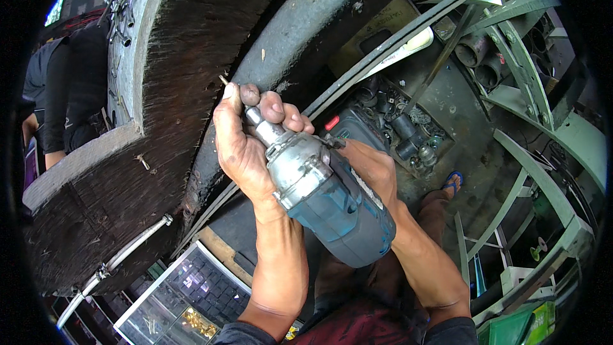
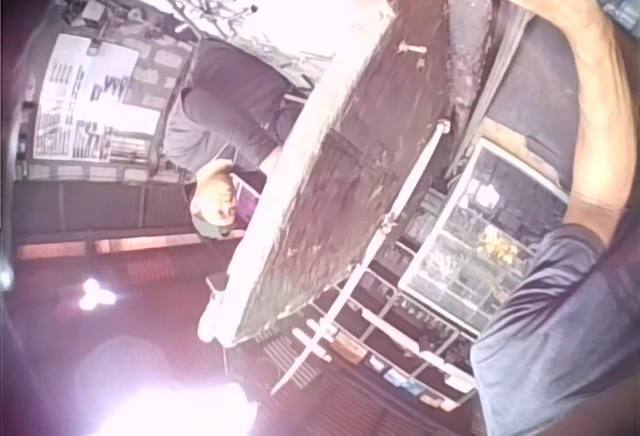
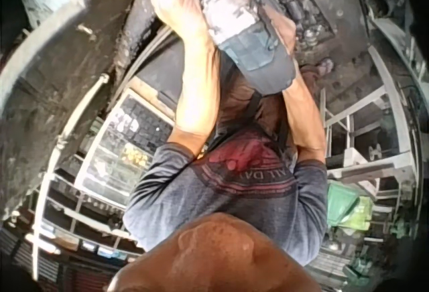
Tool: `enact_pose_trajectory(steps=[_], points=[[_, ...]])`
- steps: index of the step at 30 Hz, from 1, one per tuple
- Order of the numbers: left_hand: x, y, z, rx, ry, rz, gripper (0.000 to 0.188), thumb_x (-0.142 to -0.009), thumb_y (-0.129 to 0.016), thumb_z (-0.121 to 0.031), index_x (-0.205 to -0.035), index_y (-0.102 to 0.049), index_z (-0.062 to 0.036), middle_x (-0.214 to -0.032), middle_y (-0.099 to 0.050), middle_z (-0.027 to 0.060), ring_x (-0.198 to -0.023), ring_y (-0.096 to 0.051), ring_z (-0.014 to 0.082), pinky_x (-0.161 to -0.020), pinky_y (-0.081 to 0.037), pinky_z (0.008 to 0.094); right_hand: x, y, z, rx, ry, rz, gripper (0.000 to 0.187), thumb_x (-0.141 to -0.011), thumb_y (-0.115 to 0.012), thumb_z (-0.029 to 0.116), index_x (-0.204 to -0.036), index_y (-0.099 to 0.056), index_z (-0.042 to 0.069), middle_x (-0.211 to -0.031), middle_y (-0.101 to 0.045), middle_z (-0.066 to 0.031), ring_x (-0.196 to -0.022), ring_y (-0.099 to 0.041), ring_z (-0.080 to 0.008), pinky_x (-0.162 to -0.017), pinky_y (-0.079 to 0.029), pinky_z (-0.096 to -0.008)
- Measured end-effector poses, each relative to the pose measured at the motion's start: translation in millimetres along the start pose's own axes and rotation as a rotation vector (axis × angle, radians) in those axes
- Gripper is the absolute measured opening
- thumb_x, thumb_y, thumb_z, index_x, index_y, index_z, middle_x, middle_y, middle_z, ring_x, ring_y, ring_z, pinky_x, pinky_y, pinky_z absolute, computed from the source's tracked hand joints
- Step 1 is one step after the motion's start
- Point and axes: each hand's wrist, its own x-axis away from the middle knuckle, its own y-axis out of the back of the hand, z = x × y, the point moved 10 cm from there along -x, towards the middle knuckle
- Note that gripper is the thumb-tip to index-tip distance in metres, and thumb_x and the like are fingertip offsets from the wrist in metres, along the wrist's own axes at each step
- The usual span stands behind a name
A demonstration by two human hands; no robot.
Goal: The person uses a cordless drill to drive screws into a wooden board attached to a metal frame. They then use a hammer to tap the board into place and adjust its alignment. The person also moves a small metal tray and some papers on the workbench.
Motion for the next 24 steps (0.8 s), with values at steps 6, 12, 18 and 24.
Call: enact_pose_trajectory(steps=[6, 12, 18, 24], points=[[1.3, 0.5, 0.9, 0.012, 0.022, -0.036, 0.032, -0.103, -0.056, -0.032, -0.089, -0.056, -0.0026, -0.066, -0.058, 0.0129, -0.054, -0.06, 0.0236, -0.05, -0.055, 0.0359, -2.4, 2.6, 6.5, 0.022, 0.017, -0.006, 0.019, -0.078, -0.072, 0.007, -0.092, -0.063, -0.002, -0.073, -0.054, -0.0135, -0.062, -0.057, -0.0302, -0.055, -0.044, -0.0358], [1.3, 0.0, 1.3, 0.004, 0.027, -0.05, 0.03, -0.101, -0.057, -0.03, -0.089, -0.057, -0.0026, -0.066, -0.059, 0.0137, -0.054, -0.061, 0.0232, -0.05, -0.055, 0.0355, -2.7, 4.6, 5.3, 0.001, -0.017, -0.008, 0.019, -0.079, -0.073, 0.007, -0.093, -0.064, -0.002, -0.073, -0.055, -0.0133, -0.061, -0.058, -0.0298, -0.054, -0.045, -0.0362], [3.3, 2.8, 4.6, 0.014, 0.06, -0.076, 0.032, -0.099, -0.06, -0.03, -0.086, -0.059, -0.0013, -0.066, -0.061, 0.0146, -0.053, -0.061, 0.0233, -0.05, -0.055, 0.0352, -4.2, 4.7, 1.6, -0.024, -0.036, 0.011, 0.019, -0.078, -0.073, 0.007, -0.092, -0.063, -0.003, -0.074, -0.056, -0.0129, -0.061, -0.059, -0.0296, -0.054, -0.045, -0.0359], [-0.3, 6.7, 5.3, -0.068, 0.089, -0.067, 0.031, -0.096, -0.064, -0.025, -0.076, -0.06, -0.0005, -0.065, -0.063, 0.0162, -0.051, -0.063, 0.0241, -0.05, -0.055, 0.0347, -5.9, 3.3, 5.3, 0.005, -0.024, 0.013, 0.019, -0.078, -0.073, 0.008, -0.09, -0.063, -0.003, -0.074, -0.056, -0.0133, -0.062, -0.06, -0.0303, -0.055, -0.046, -0.0363]])
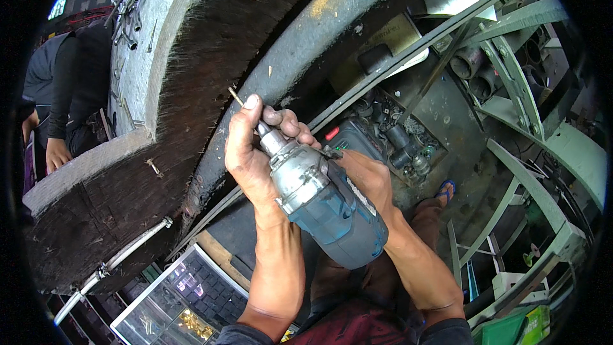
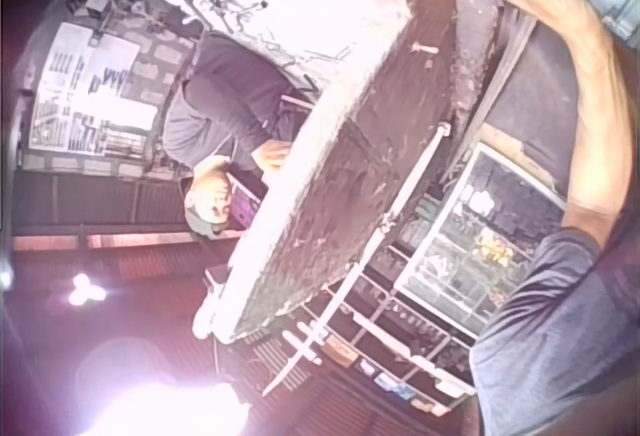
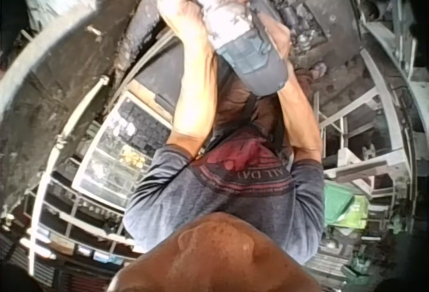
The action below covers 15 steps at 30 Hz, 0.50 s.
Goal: The person uses a cordless drill to drive screws into a wooden board attached to a metal frame. They then use a hammer to tap the board into place and adjust its alignment. The person also moves a small metal tray and some papers on the workbench.
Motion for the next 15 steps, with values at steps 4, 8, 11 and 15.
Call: enact_pose_trajectory(steps=[4, 8, 11, 15], points=[[-0.4, 0.5, -0.8, -0.003, -0.002, -0.001, 0.03, -0.095, -0.066, -0.024, -0.077, -0.061, -0.0003, -0.065, -0.063, 0.0164, -0.05, -0.063, 0.0239, -0.049, -0.054, 0.0344, -0.5, 0.5, 2.1, 0.016, 0.012, -0.014, 0.02, -0.079, -0.073, 0.009, -0.092, -0.064, -0.002, -0.075, -0.058, -0.0137, -0.062, -0.061, -0.0311, -0.055, -0.047, -0.037], [0.7, -1.8, -2.6, -0.023, -0.018, -0.011, 0.031, -0.095, -0.067, -0.024, -0.076, -0.062, -0.0004, -0.064, -0.063, 0.0155, -0.049, -0.063, 0.0224, -0.048, -0.054, 0.0327, 0.5, -0.4, 2.8, 0.022, 0.017, 0.003, 0.026, -0.079, -0.074, 0.01, -0.101, -0.067, -0.003, -0.08, -0.064, -0.0153, -0.068, -0.066, -0.0319, -0.058, -0.051, -0.0366], [2.3, -2.1, -4.8, -0.058, -0.026, -0.023, 0.031, -0.094, -0.068, -0.024, -0.075, -0.063, -0.0003, -0.063, -0.064, 0.0143, -0.049, -0.063, 0.0212, -0.048, -0.053, 0.0311, 2.7, -2.0, 0.4, 0.022, -0.017, 0.026, 0.03, -0.08, -0.074, 0.01, -0.106, -0.068, -0.003, -0.084, -0.066, -0.0166, -0.072, -0.069, -0.0319, -0.061, -0.054, -0.036], [4.6, -1.9, -7.2, -0.105, -0.033, -0.027, 0.032, -0.094, -0.069, -0.025, -0.074, -0.063, -0.0002, -0.063, -0.064, 0.0132, -0.049, -0.063, 0.02, -0.048, -0.053, 0.03, 3.7, -2.2, 0.0, 0.02, -0.023, 0.025, 0.027, -0.08, -0.074, 0.01, -0.103, -0.068, -0.003, -0.082, -0.065, -0.0156, -0.07, -0.068, -0.031, -0.06, -0.052, -0.0365]])
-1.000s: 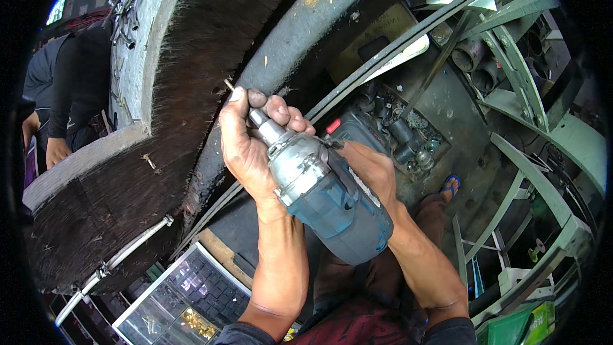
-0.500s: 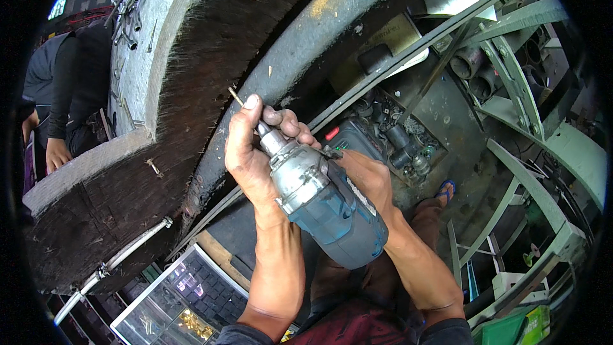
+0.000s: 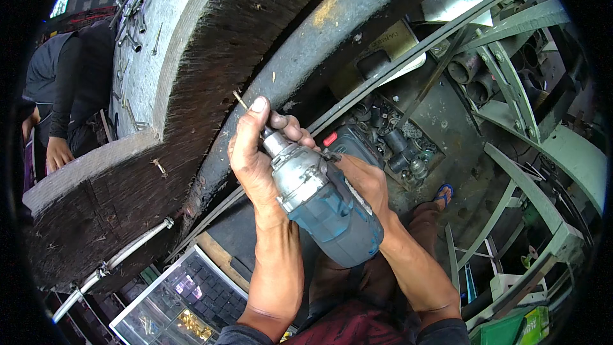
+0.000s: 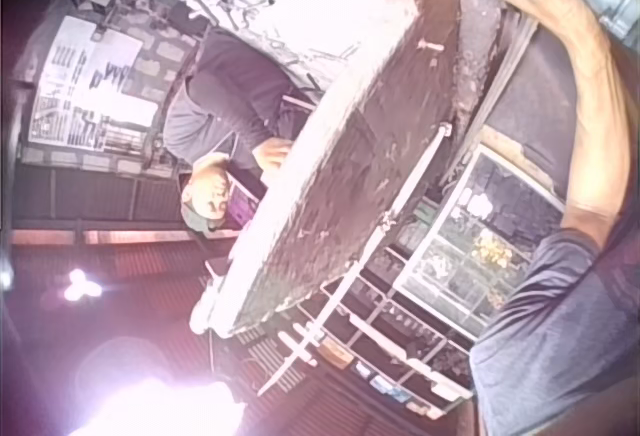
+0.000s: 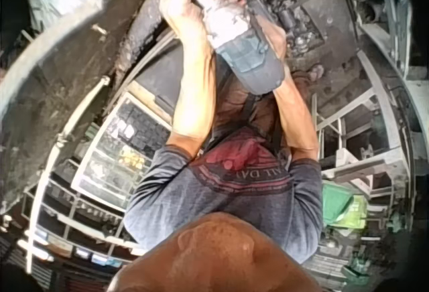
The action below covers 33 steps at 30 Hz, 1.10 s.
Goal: The person uses a cordless drill to drive screws into a wooden board attached to a metal frame. They then use a hammer to tap the board into place and adjust its alignment. The person also moves a small metal tray and some papers on the workbench.
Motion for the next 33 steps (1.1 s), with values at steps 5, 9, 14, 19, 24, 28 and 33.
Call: enact_pose_trajectory(steps=[5, 9, 14, 19, 24, 28, 33], points=[[-1, -2, -1, -0.004, 0.004, 0.015, 0.034, -0.095, -0.069, -0.026, -0.073, -0.063, -0.0004, -0.062, -0.064, 0.0126, -0.049, -0.063, 0.019, -0.047, -0.052, 0.0297, -2, 0, 5, 0.032, 0.051, -0.009, 0.021, -0.08, -0.074, 0.01, -0.095, -0.066, -0.002, -0.075, -0.06, -0.0127, -0.064, -0.063, -0.0295, -0.056, -0.048, -0.0367], [0, -3, -5, -0.017, -0.021, 0.012, 0.035, -0.095, -0.069, -0.026, -0.072, -0.063, -0.0003, -0.062, -0.063, 0.0123, -0.049, -0.063, 0.0187, -0.047, -0.051, 0.0295, -3, 1, 5, 0.036, 0.012, -0.016, 0.02, -0.08, -0.074, 0.01, -0.094, -0.065, -0.002, -0.074, -0.059, -0.0121, -0.063, -0.062, -0.0285, -0.055, -0.047, -0.0359], [2, -3, -5, -0.05, -0.006, -0.007, 0.037, -0.096, -0.069, -0.028, -0.073, -0.064, 0.0007, -0.062, -0.063, 0.0123, -0.049, -0.062, 0.0187, -0.047, -0.051, 0.0291, -2, 1, 5, 0.008, -0.01, -0.03, 0.019, -0.079, -0.074, 0.009, -0.092, -0.065, -0.001, -0.073, -0.058, -0.0114, -0.062, -0.061, -0.0269, -0.055, -0.047, -0.0358], [1, -4, -5, -0.09, 0.005, 0.009, 0.036, -0.095, -0.068, -0.031, -0.083, -0.064, 0.0022, -0.063, -0.062, 0.0129, -0.051, -0.062, 0.0214, -0.049, -0.051, 0.031, -2, -1, 2, 0.027, -0.007, -0.001, 0.019, -0.079, -0.075, 0.009, -0.094, -0.066, 0.0, -0.073, -0.057, -0.0109, -0.061, -0.062, -0.0269, -0.055, -0.047, -0.0354], [1, -4, -7, -0.1, -0.011, 0.0, 0.039, -0.097, -0.067, -0.033, -0.092, -0.066, 0.0056, -0.064, -0.063, 0.0132, -0.052, -0.062, 0.0212, -0.048, -0.051, 0.0306, -3, -1, -3, -0.007, -0.048, 0.022, 0.02, -0.078, -0.076, 0.01, -0.092, -0.065, 0.0, -0.072, -0.058, -0.0103, -0.062, -0.064, -0.0274, -0.055, -0.049, -0.0353], [2, -6, -8, -0.069, -0.016, -0.006, 0.04, -0.098, -0.068, -0.032, -0.09, -0.068, 0.0075, -0.063, -0.065, 0.0128, -0.05, -0.062, 0.0185, -0.048, -0.05, 0.0285, -4, -2, 0, 0.025, -0.028, 0.027, 0.024, -0.076, -0.078, 0.011, -0.094, -0.067, 0.001, -0.076, -0.062, -0.0095, -0.066, -0.067, -0.0264, -0.058, -0.051, -0.0348], [8, 0, -7, -0.026, 0.045, 0.013, 0.04, -0.099, -0.066, -0.032, -0.095, -0.069, 0.0074, -0.072, -0.068, 0.0134, -0.063, -0.067, 0.0182, -0.058, -0.053, 0.0287, -2, -3, -11, -0.138, -0.166, -0.02, 0.025, -0.076, -0.079, 0.013, -0.095, -0.067, 0.002, -0.076, -0.063, -0.0075, -0.065, -0.067, -0.0249, -0.058, -0.052, -0.034]])
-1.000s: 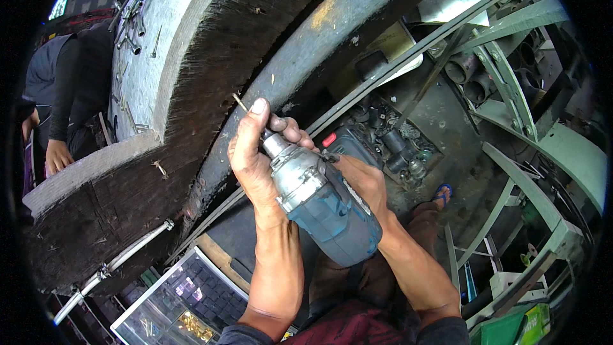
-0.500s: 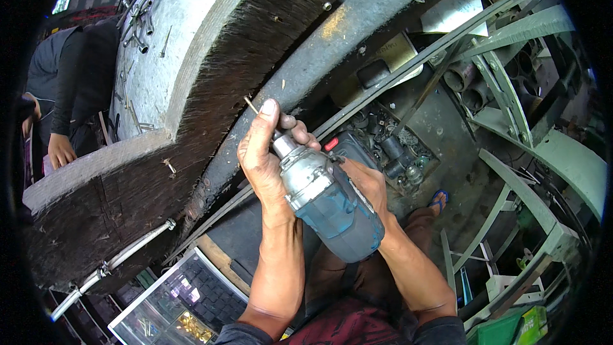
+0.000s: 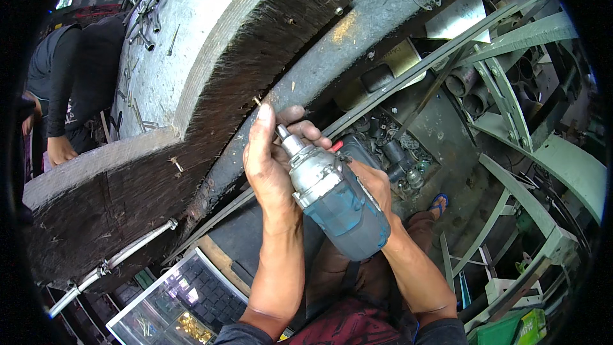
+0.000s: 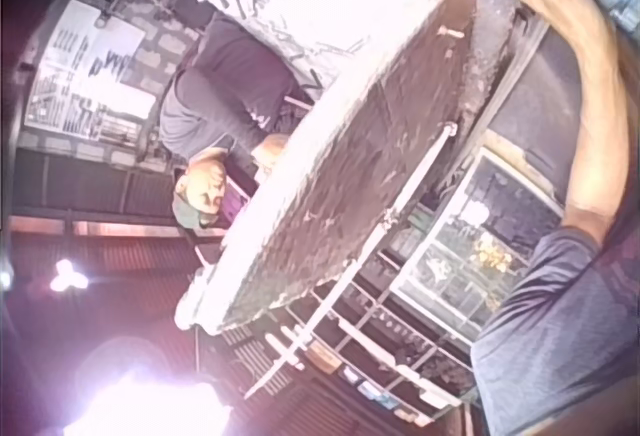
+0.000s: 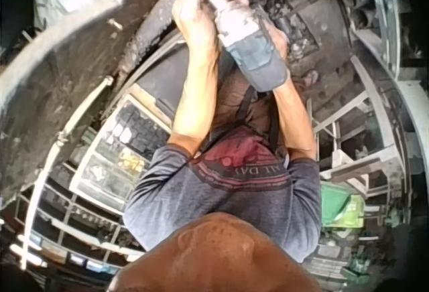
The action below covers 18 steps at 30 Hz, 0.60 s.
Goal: The person uses a cordless drill to drive screws into a wooden board attached to a metal frame. They then use a hammer to tap the board into place and adjust its alignment. The person also moves a small metal tray and some papers on the workbench.
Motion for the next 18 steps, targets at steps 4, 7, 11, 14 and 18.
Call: enact_pose_trajectory(steps=[4, 7, 11, 14, 18], points=[[26, 25, -27, -0.431, -0.223, -0.071, 0.031, -0.098, -0.069, -0.025, -0.1, -0.07, 0.0062, -0.084, -0.071, 0.0123, -0.074, -0.067, 0.0167, -0.069, -0.053, 0.0271, 0, 2, 6, 0.12, 0.065, 0.012, 0.023, -0.077, -0.078, 0.013, -0.093, -0.068, 0.001, -0.073, -0.061, -0.0085, -0.063, -0.065, -0.0256, -0.057, -0.05, -0.0339], [59, 23, -71, -0.811, -0.684, -0.108, 0.017, -0.094, -0.072, -0.013, -0.1, -0.072, 0.0027, -0.088, -0.072, 0.0111, -0.079, -0.067, 0.019, -0.074, -0.053, 0.0284, -1, 5, 10, 0.172, 0.09, 0.037, 0.022, -0.077, -0.077, 0.012, -0.093, -0.068, 0.0, -0.072, -0.059, -0.0096, -0.061, -0.064, -0.0264, -0.055, -0.048, -0.0348], [105, -25, -83, -1.109, -1.069, 0.305, 0.037, -0.08, -0.079, -0.038, -0.099, -0.076, -0.006, -0.104, -0.073, 0.0105, -0.107, -0.064, 0.0328, -0.102, -0.047, 0.0487, -5, 6, 16, 0.174, 0.12, 0.076, 0.02, -0.08, -0.074, 0.014, -0.093, -0.068, 0.0, -0.073, -0.057, -0.0105, -0.061, -0.061, -0.0272, -0.055, -0.047, -0.0359], [121, -61, -51, -1.179, -1.054, 0.626, 0.05, -0.075, -0.079, -0.051, -0.107, -0.076, -0.0136, -0.121, -0.069, 0.0061, -0.124, -0.058, 0.0335, -0.111, -0.038, 0.0527, -6, 6, 16, 0.141, 0.103, 0.095, 0.02, -0.084, -0.07, 0.015, -0.096, -0.067, 0.0, -0.075, -0.058, -0.0108, -0.064, -0.062, -0.0275, -0.056, -0.047, -0.0366], [125, -79, -28, -1.185, -1.106, 0.674, 0.041, -0.075, -0.076, -0.047, -0.103, -0.075, -0.017, -0.115, -0.071, 0.0029, -0.123, -0.061, 0.0284, -0.116, -0.028, 0.049, -6, 7, 16, 0.099, 0.089, 0.095, 0.019, -0.086, -0.068, 0.016, -0.097, -0.066, 0.001, -0.077, -0.059, -0.0118, -0.065, -0.062, -0.0297, -0.057, -0.048, -0.038]])
